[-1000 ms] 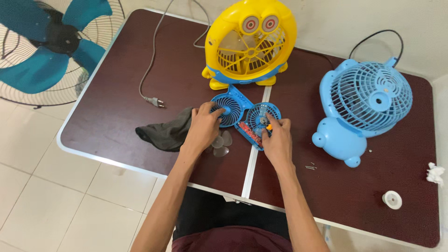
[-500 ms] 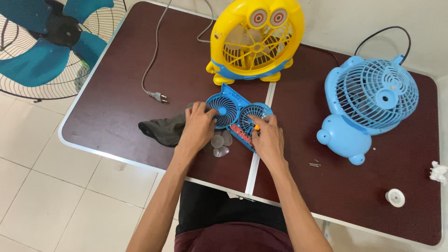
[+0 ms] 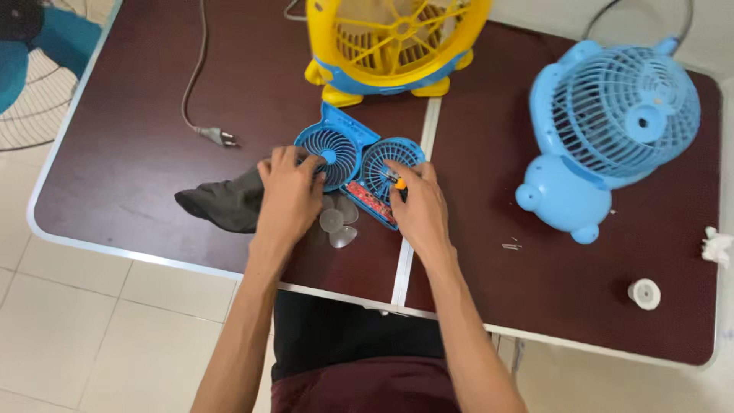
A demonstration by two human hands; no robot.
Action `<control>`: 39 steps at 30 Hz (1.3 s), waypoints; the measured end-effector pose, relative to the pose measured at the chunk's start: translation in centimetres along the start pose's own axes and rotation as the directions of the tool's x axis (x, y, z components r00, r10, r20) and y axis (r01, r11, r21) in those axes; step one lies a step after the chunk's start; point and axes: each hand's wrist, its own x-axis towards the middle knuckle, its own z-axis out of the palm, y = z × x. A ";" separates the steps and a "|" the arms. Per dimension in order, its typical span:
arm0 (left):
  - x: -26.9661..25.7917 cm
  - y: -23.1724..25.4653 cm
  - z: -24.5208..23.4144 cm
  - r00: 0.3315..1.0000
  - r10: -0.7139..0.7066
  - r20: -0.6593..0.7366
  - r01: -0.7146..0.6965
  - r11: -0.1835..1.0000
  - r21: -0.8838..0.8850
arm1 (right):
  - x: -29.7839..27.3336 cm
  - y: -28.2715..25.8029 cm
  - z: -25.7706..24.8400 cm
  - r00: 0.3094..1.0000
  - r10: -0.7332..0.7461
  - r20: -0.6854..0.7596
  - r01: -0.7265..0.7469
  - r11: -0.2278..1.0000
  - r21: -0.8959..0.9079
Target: The person uses a screwdriver to remove screws from the base of a blue electric fan, then repeats the process on a yellow electric fan. Screws and small parts are placed on the table during disassembly.
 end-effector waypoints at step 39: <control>-0.1 -3.4 -2.5 1.000 -0.002 -0.014 0.001 1.000 -0.027 | 3.6 -4.3 2.3 0.978 -0.115 0.176 0.130 0.989 -0.074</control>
